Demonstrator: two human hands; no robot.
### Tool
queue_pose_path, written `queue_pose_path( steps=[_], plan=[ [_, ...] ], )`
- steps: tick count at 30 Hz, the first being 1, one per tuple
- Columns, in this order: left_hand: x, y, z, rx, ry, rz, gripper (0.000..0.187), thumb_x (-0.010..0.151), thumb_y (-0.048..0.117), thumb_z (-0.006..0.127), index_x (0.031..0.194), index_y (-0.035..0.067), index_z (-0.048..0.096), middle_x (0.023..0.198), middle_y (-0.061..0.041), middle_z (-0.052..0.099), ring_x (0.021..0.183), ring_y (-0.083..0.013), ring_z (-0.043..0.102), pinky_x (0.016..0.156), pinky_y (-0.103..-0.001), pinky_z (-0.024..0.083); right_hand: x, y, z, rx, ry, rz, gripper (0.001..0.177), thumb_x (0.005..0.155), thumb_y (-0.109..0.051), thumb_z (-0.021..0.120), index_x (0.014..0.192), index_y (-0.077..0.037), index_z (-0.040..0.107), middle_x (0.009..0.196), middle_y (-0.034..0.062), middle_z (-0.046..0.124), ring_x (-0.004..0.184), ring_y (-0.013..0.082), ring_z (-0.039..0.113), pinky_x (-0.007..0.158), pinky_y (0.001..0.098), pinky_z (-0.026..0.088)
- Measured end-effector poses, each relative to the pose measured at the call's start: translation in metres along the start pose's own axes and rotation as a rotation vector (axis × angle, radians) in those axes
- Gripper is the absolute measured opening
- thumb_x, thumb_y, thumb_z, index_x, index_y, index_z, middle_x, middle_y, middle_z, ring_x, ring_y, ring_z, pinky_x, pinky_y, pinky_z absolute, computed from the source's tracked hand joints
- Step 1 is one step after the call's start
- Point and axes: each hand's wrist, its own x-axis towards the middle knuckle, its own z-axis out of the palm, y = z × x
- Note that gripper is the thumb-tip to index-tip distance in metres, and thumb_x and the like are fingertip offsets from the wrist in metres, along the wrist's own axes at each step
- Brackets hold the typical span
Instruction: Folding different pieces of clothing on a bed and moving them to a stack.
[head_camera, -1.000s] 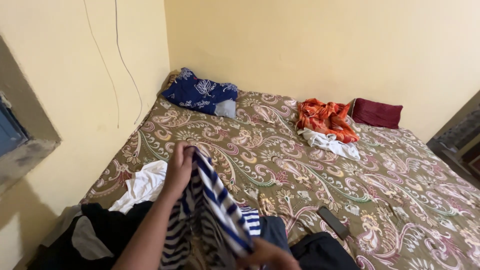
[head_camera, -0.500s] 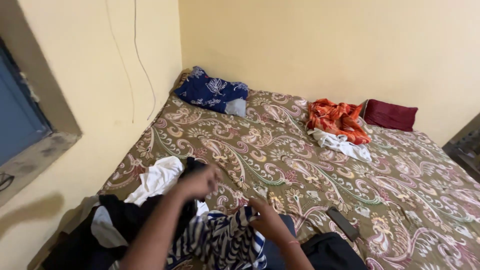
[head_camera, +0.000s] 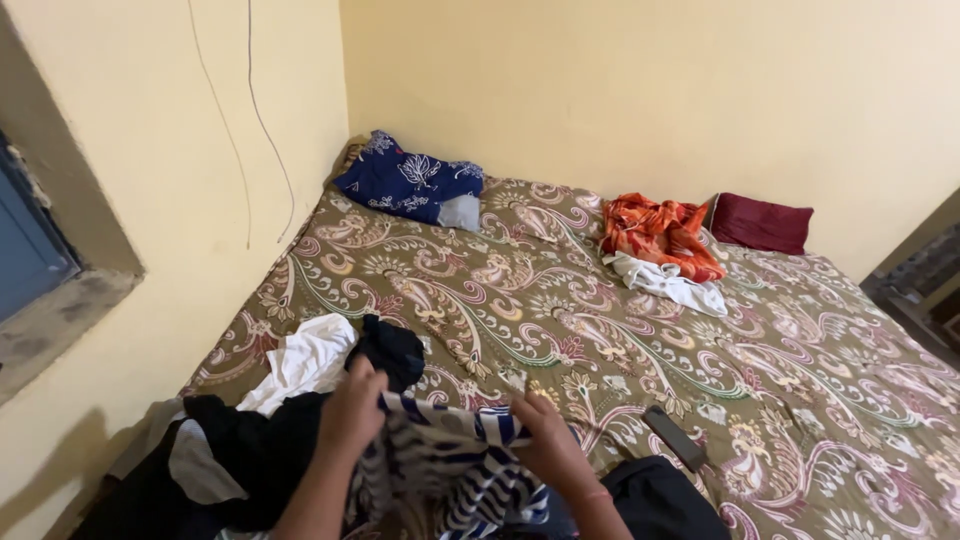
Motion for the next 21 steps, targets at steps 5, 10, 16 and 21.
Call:
queue_pose_path(
  steps=[5, 10, 16, 21],
  plan=[
    [0.01, 0.037, -0.064, -0.247, 0.44, 0.083, 0.032, 0.065, -0.008, 0.07, 0.091, 0.006, 0.059, 0.101, -0.01, 0.057, 0.083, -0.0313, 0.066, 0.069, -0.045, 0.053, -0.016, 0.047, 0.028, -0.425, 0.321, 0.191, 0.045, 0.065, 0.009, 0.069, 0.104, -0.012, 0.068, 0.102, 0.0093, 0.064, 0.1, 0.0341, 0.063, 0.088, 0.0431, 0.052],
    [0.042, 0.03, -0.078, -0.406, 0.597, 0.045, 0.033, 0.082, -0.013, 0.061, 0.107, 0.009, 0.058, 0.114, -0.009, 0.058, 0.078, -0.0234, 0.07, 0.057, -0.031, 0.058, 0.026, 0.022, 0.007, -0.103, 0.523, 0.287, 0.046, 0.079, 0.007, 0.063, 0.121, -0.011, 0.058, 0.12, 0.0179, 0.06, 0.1, 0.037, 0.067, 0.077, 0.0416, 0.059],
    [0.1, -0.05, -0.083, -0.197, 0.369, -0.074, 0.017, 0.096, 0.02, 0.069, 0.112, 0.014, 0.067, 0.1, -0.009, 0.076, 0.082, -0.0229, 0.074, 0.069, -0.034, 0.06, 0.079, 0.056, -0.028, -0.235, 0.39, 0.532, 0.026, 0.097, -0.028, 0.067, 0.118, -0.014, 0.07, 0.094, 0.0171, 0.077, 0.083, 0.0323, 0.075, 0.074, 0.0431, 0.058],
    [0.102, -0.061, -0.139, -0.257, -0.323, -0.375, 0.064, 0.094, 0.059, 0.072, 0.1, -0.005, 0.074, 0.093, -0.018, 0.079, 0.079, -0.0322, 0.075, 0.074, -0.042, 0.058, 0.108, 0.013, -0.075, -0.125, -0.067, 0.788, 0.054, 0.094, -0.05, 0.071, 0.111, 0.0, 0.084, 0.093, 0.0177, 0.082, 0.078, 0.0271, 0.078, 0.075, 0.0341, 0.062]
  ],
)
